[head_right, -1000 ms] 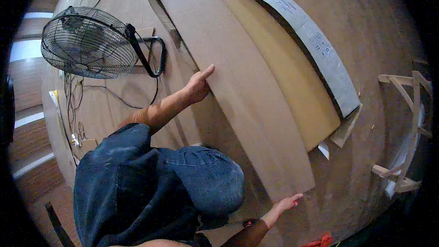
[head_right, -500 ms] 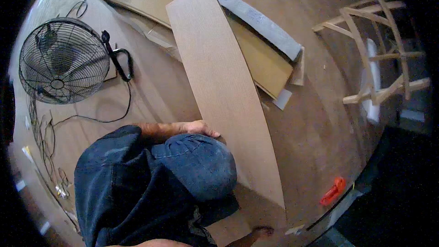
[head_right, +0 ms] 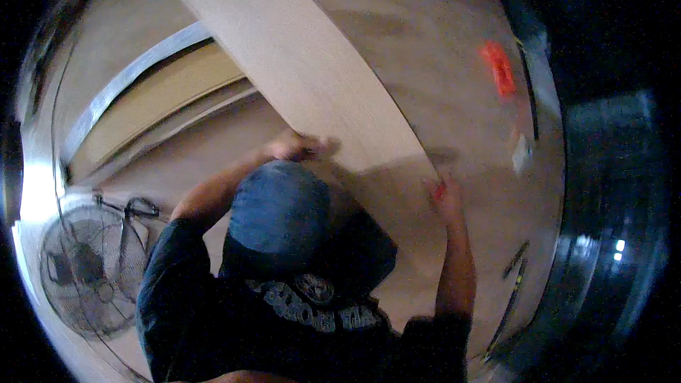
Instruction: The person cuts a flooring plank using a table saw and uses a tape measure and a square to mark another plank with a pencil.
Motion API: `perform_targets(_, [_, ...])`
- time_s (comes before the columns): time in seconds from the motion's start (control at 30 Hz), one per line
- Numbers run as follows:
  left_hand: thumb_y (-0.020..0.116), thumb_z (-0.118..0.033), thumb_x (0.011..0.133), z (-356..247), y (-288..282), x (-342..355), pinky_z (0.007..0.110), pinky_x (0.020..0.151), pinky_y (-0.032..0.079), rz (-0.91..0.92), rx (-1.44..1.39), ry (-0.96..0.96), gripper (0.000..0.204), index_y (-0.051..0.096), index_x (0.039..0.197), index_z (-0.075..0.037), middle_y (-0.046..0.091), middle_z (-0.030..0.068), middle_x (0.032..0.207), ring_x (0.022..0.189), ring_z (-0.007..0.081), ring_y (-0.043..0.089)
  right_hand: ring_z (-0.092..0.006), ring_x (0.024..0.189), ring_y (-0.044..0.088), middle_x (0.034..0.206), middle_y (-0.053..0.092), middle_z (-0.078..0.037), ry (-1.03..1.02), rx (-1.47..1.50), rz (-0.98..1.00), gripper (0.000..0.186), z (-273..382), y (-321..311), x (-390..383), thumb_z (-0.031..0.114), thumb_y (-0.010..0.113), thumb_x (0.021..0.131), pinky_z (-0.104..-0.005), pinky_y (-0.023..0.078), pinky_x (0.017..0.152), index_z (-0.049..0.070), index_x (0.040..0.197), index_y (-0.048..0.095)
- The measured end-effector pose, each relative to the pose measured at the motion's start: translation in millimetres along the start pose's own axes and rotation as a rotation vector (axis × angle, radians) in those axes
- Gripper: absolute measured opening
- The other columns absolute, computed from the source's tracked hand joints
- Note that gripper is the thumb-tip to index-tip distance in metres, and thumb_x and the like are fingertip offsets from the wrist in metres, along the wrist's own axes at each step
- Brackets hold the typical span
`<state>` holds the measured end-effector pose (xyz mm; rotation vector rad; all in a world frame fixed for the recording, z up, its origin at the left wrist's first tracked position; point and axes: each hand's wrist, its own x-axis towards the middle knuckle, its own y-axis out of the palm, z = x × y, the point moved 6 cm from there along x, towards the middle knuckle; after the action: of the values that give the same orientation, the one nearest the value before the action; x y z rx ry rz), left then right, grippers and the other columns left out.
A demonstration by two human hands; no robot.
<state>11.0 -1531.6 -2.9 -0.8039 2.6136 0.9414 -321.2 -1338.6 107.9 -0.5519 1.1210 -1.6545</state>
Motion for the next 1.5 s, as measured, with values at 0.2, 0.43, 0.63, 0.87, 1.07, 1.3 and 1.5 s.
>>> perform_targets(0.2, [0.051, -0.03, 0.098, -39, 29, 2, 0.034, 0.089, 0.049, -0.018, 0.081, 0.008, 0.048, 0.044, 0.135, -0.001, 0.058, 0.0141, 0.122, 0.109, 0.0236, 0.059, -0.0283, 0.069, 0.057, 0.08, 0.061, -0.018, 0.385, 0.053, -0.203, 0.049, -93, -2, -49, 0.046, 0.066, 0.085, -0.0397, 0.046, 0.067, -0.001, 0.094, 0.062])
perform_targets(0.43, [0.058, -0.028, 0.093, -40, -182, -84, 0.036, 0.094, 0.046, -0.776, 1.086, 0.235, 0.036, 0.061, 0.119, -0.003, 0.065, 0.0157, 0.115, 0.109, 0.0261, 0.061, -0.0233, 0.072, 0.063, 0.082, 0.067, -0.016, 0.493, 0.068, -0.368, 0.044, -273, 26, -123, 0.042, 0.06, 0.089, -0.039, 0.048, 0.065, -0.001, 0.097, 0.066])
perform_targets(0.63, [0.053, -0.033, 0.092, -31, -394, -141, 0.046, 0.089, 0.046, -0.933, 1.657, -0.085, 0.033, 0.061, 0.11, -0.006, 0.061, 0.0206, 0.114, 0.105, 0.0389, 0.057, -0.028, 0.066, 0.061, 0.078, 0.068, -0.014, 0.864, -0.136, -0.434, 0.063, -320, 28, -149, 0.057, 0.054, 0.088, -0.0435, 0.049, 0.065, -0.004, 0.089, 0.07])
perform_targets(0.87, [0.064, -0.033, 0.087, 17, -493, -138, 0.042, 0.079, 0.054, -0.857, 1.352, -0.389, 0.052, 0.047, 0.129, -0.008, 0.06, 0.0193, 0.111, 0.097, 0.0313, 0.061, -0.0371, 0.083, 0.065, 0.089, 0.068, -0.024, 0.992, -0.272, -0.412, 0.076, -408, 64, -133, 0.068, 0.047, 0.085, -0.0491, 0.05, 0.074, -0.005, 0.09, 0.07])
perform_targets(1.07, [0.07, -0.029, 0.087, 24, -423, -35, 0.046, 0.091, 0.052, -1.379, -0.961, 0.391, 0.059, 0.042, 0.133, -0.006, 0.05, 0.0181, 0.129, 0.11, 0.0325, 0.054, -0.0373, 0.083, 0.065, 0.099, 0.067, -0.022, 1.161, -0.203, -0.332, 0.067, -501, 34, -163, 0.058, 0.058, 0.085, -0.0476, 0.052, 0.077, -0.007, 0.1, 0.066])
perform_targets(1.3, [0.062, -0.023, 0.093, 52, -468, -47, 0.047, 0.088, 0.055, -1.102, -0.951, 0.526, 0.035, 0.049, 0.121, -0.005, 0.055, 0.0144, 0.116, 0.103, 0.0314, 0.058, -0.0205, 0.088, 0.059, 0.1, 0.062, -0.016, 0.653, -0.169, -0.247, 0.042, -452, 57, 32, 0.036, 0.059, 0.091, -0.0323, 0.05, 0.073, -0.005, 0.104, 0.058])
perform_targets(1.5, [0.056, -0.024, 0.096, 74, -482, -69, 0.041, 0.068, 0.056, -1.155, -0.797, 0.348, 0.022, 0.051, 0.109, -0.007, 0.06, 0.0106, 0.091, 0.079, 0.0225, 0.061, -0.0131, 0.088, 0.054, 0.097, 0.059, -0.003, 0.069, 0.898, -0.177, 0.013, -57, 236, 263, 0.015, 0.06, 0.091, -0.0288, 0.043, 0.091, 0.003, 0.097, 0.059])
